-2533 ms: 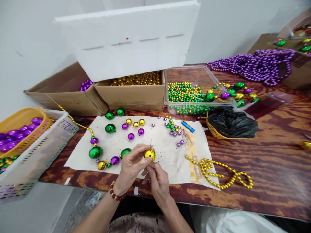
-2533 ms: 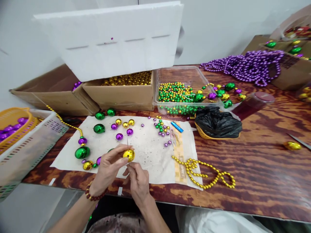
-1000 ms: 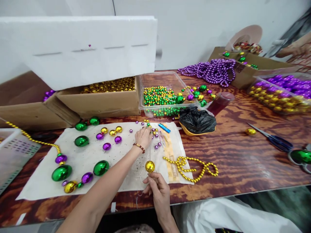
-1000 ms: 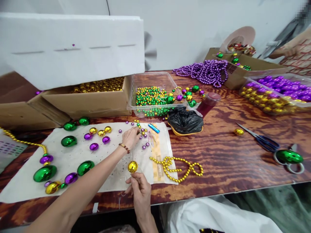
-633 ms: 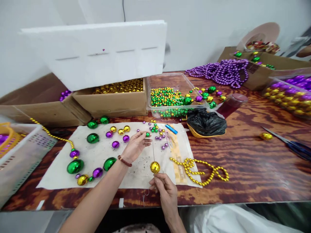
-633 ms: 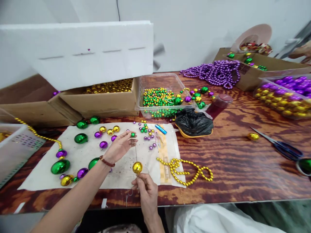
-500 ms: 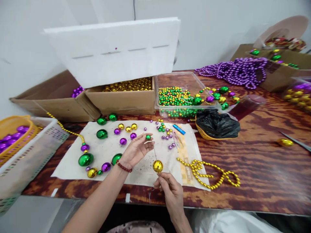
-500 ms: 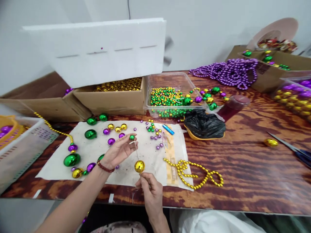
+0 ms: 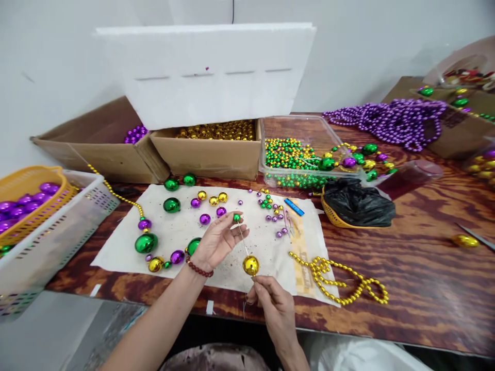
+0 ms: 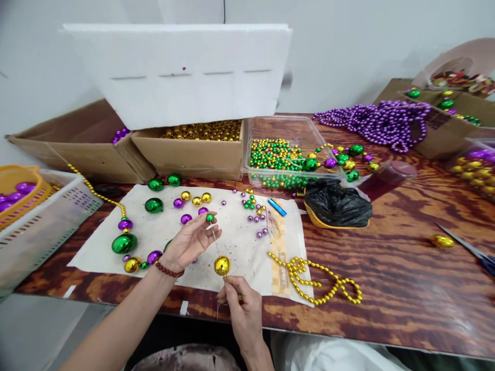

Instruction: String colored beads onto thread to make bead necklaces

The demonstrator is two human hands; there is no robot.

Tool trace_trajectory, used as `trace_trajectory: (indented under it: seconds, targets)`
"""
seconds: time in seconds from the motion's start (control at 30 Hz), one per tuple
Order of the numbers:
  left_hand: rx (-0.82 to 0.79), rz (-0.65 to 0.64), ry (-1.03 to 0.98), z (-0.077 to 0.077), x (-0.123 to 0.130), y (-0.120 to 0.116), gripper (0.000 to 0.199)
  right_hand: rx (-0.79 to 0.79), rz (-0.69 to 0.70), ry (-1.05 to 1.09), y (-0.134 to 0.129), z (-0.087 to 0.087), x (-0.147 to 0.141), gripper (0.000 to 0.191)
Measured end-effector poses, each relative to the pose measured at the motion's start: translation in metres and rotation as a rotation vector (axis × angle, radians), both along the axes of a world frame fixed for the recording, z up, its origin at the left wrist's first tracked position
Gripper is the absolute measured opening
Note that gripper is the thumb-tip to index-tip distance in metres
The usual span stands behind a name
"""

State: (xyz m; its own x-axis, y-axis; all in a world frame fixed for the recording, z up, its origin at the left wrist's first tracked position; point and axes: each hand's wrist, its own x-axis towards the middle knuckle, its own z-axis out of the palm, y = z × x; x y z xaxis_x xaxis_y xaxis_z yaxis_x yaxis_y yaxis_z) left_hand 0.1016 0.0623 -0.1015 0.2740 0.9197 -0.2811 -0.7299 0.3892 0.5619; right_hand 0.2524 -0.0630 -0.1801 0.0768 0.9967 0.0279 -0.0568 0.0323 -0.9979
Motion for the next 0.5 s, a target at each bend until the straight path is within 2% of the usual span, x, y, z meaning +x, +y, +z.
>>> trace_trajectory:
  seconds: [0.2, 0.33, 0.4, 0.5]
  targets:
    - [0.002, 0.016, 0.108, -0.003, -0.002, 0.004, 0.016, -0.059, -0.008, 0.016, 0.001, 0.000, 0.000, 0.023]
    - [0.095, 0.021, 0.254, -0.003, 0.002, -0.005, 0.026, -0.104, -0.022, 0.030, 0.004, 0.000, 0.000, 0.028]
    - [0.159, -0.028, 0.378, -0.001, 0.006, -0.017, 0.035, -0.119, -0.031, 0.044, 0.007, -0.002, 0.000, 0.031]
    - [0.293, -0.203, 0.688, 0.002, 0.005, -0.031, 0.039, -0.128, -0.041, 0.080, 0.013, -0.004, 0.001, 0.032]
